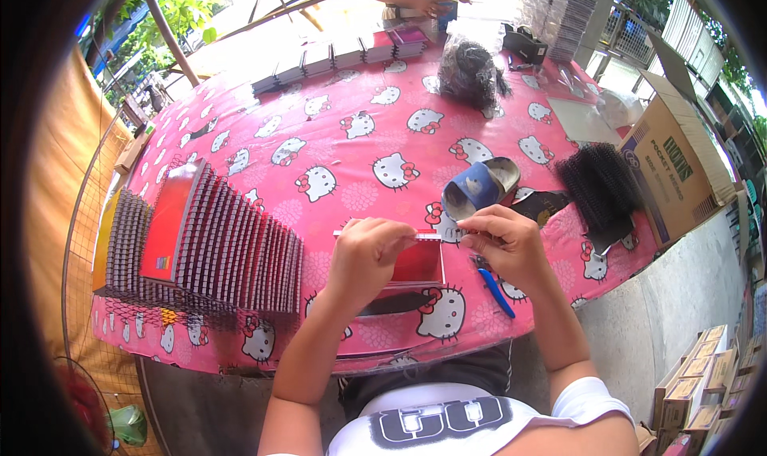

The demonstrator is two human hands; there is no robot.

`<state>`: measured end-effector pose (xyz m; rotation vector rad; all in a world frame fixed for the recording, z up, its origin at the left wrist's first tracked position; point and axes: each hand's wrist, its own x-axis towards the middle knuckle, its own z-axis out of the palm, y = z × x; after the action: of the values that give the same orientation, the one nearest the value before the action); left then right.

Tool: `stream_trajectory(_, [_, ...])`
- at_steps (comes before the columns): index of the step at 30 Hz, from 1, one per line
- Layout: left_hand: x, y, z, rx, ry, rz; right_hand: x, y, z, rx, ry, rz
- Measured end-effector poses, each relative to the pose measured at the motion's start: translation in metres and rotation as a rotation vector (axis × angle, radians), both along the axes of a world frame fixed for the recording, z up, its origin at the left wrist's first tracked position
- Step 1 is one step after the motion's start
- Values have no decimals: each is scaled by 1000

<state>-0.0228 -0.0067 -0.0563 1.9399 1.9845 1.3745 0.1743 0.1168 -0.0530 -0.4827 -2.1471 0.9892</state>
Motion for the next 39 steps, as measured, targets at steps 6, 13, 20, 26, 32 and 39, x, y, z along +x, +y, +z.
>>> stream_trajectory(6, [18, -9, 6, 126, 51, 95, -9, 1, 6, 35, -1, 82])
stream_trajectory(13, [26, -10, -7, 130, 66, 221, -11, 3, 11, -250, -131, 203])
stream_trajectory(20, [36, -13, -12, 227, 121, 297, -16, -11, 0, 391, -178, 54])
stream_trajectory(26, [34, -23, -5, 215, 156, 283, -27, -29, 11, 326, -142, 14])
stream_trajectory(32, [34, -20, -9, 223, 123, 260, -29, -30, 10, 334, -87, -12])
stream_trajectory(39, [32, -21, -14, 253, 115, 261, -33, -38, 1, 433, -74, -46])
